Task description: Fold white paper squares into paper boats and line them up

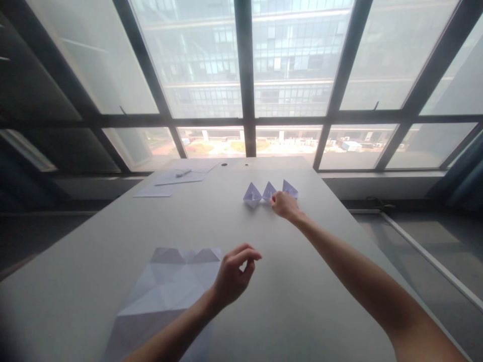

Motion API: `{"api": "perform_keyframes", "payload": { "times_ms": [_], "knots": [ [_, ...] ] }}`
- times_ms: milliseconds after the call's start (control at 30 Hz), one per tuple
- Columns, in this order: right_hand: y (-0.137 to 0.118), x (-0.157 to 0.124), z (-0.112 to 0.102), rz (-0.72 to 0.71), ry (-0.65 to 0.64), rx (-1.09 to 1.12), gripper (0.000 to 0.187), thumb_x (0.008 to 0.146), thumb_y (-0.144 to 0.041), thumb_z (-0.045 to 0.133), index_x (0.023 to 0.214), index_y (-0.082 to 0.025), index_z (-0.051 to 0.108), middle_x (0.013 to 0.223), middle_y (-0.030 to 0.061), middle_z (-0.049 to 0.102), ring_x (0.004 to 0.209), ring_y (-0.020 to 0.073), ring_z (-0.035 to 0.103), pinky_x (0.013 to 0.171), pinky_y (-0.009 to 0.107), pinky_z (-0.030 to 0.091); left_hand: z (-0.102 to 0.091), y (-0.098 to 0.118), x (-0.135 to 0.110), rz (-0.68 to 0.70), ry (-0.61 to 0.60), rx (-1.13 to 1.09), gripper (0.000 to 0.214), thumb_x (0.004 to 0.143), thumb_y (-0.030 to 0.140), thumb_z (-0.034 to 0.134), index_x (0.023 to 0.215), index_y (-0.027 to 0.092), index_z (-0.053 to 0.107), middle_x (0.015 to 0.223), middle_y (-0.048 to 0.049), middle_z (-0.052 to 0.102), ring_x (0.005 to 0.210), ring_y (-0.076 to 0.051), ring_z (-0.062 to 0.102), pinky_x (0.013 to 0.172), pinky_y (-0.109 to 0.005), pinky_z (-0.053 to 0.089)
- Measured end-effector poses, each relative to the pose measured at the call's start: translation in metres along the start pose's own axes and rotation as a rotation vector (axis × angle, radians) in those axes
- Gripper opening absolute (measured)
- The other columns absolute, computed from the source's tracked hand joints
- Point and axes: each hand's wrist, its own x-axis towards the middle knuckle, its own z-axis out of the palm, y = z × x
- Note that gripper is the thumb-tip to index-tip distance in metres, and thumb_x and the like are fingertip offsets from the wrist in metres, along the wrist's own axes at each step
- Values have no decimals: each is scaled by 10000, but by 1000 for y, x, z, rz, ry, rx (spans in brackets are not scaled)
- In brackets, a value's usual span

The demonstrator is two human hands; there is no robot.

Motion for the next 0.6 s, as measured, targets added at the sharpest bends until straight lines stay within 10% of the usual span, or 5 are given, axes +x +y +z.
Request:
{"api": "perform_keyframes", "payload": {
  "times_ms": [133,233,333,467,600],
  "knots": [
    [-44,-84,35,-268,-62,113,240,957,-307,509,1060,-238,714,1043,47,713,947,176,649,842,257,466,-60,-3,-4,-118,78,174,233,896,92,463,874,197,670,857,-31,680,759,-155,626,674,-254,484],
    [-74,-137,61,-790,-190,202,472,929,-391,579,1381,-266,531,1369,100,563,1236,248,512,1026,377,395,-112,-24,-41,-126,-181,452,248,935,180,496,1065,239,699,1116,-56,702,1055,-221,641,937,-361,487],
    [-88,-167,79,-990,-317,175,512,952,-532,508,1415,-315,489,1466,91,478,1323,280,429,1074,451,339,-146,-47,-97,-88,-455,675,410,943,351,555,1353,343,571,1480,-39,495,1370,-302,438,1097,-490,377],
    [-81,-180,83,-939,-276,171,441,970,-535,472,1323,-291,574,1431,87,521,1321,273,428,1096,485,295,-143,-62,-141,-132,-575,765,611,973,533,455,1529,324,313,1591,-79,290,1450,-336,299,1139,-557,290],
    [-58,-189,77,-740,-164,131,286,991,-386,470,1135,-237,666,1276,89,634,1209,233,531,1097,451,303,-94,-58,-124,-140,-607,764,662,988,588,355,1561,284,222,1623,-88,165,1488,-318,197,1177,-570,181]
  ]
}}
